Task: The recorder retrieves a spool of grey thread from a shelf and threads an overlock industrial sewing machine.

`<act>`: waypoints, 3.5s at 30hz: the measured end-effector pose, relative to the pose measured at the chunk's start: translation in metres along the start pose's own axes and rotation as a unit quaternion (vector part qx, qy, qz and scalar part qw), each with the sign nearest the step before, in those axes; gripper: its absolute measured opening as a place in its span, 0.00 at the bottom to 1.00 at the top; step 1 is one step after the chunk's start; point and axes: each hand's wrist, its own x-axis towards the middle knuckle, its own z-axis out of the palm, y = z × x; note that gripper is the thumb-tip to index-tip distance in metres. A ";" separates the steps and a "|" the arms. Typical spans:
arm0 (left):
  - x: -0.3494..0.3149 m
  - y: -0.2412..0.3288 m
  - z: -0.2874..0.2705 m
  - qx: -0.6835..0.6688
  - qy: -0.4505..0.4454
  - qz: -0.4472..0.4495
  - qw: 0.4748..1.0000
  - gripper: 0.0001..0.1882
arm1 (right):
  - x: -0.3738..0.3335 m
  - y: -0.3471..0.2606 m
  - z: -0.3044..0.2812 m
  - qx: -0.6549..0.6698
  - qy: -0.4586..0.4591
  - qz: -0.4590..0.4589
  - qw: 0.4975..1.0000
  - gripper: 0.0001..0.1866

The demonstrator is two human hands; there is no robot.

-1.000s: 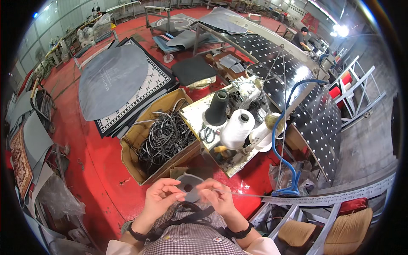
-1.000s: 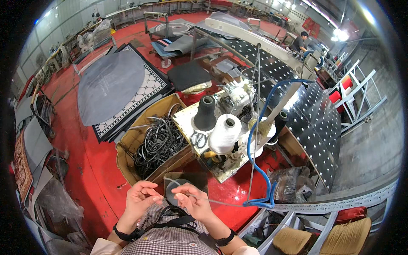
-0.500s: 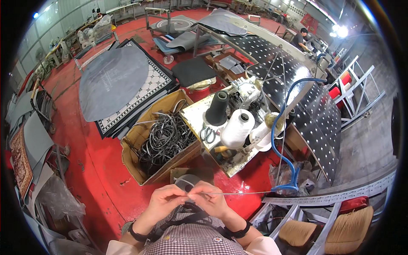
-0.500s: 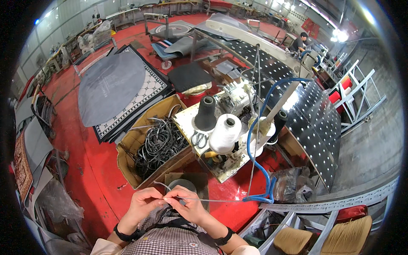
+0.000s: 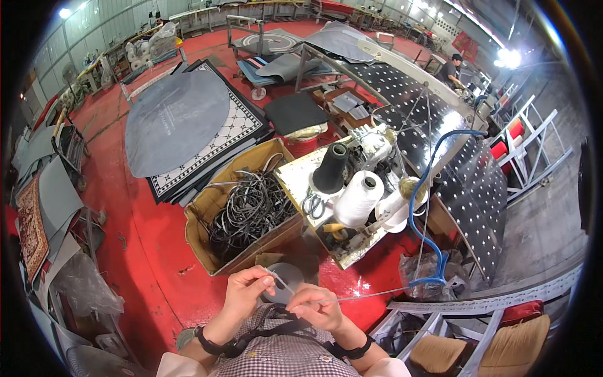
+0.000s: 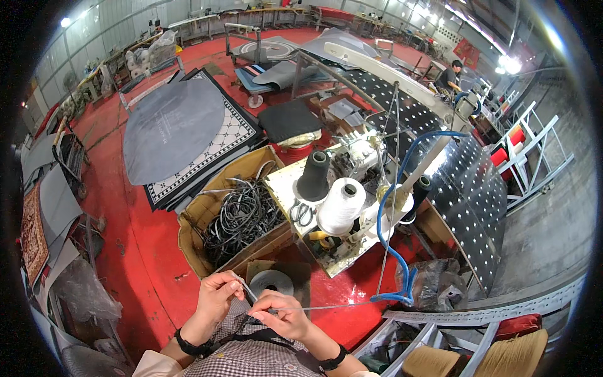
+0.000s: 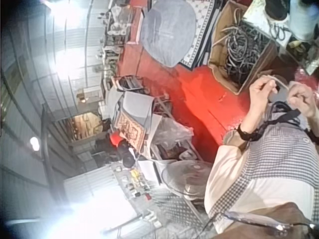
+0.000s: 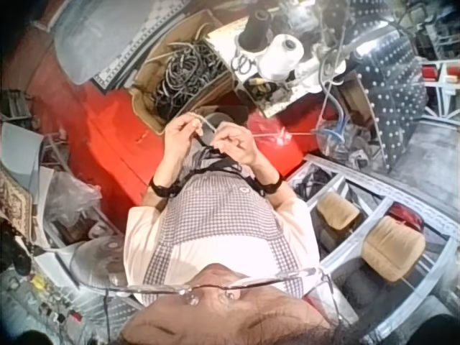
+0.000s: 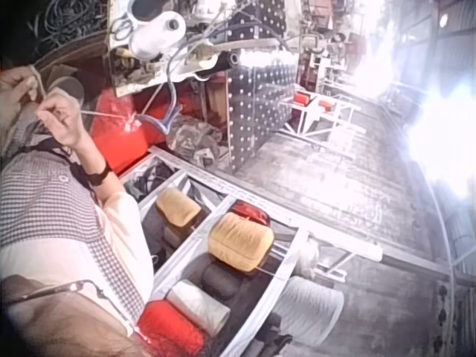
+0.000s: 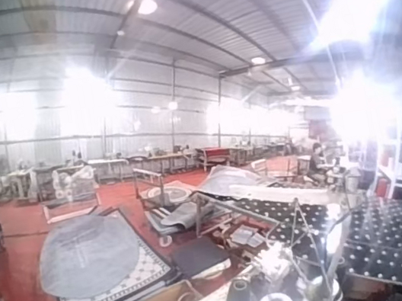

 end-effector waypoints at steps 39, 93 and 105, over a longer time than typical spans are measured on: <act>0.010 0.002 0.001 -0.098 -0.063 -0.122 0.986 0.04 | -0.011 0.017 0.004 -0.056 -0.105 0.161 0.980 0.11; 0.011 0.001 0.011 0.171 -0.002 -0.002 0.985 0.04 | 0.033 0.036 -0.024 0.156 0.071 0.165 0.971 0.08; 0.012 0.024 -0.003 0.262 -0.101 0.042 0.959 0.05 | 0.042 0.034 -0.001 0.109 0.079 0.011 0.991 0.05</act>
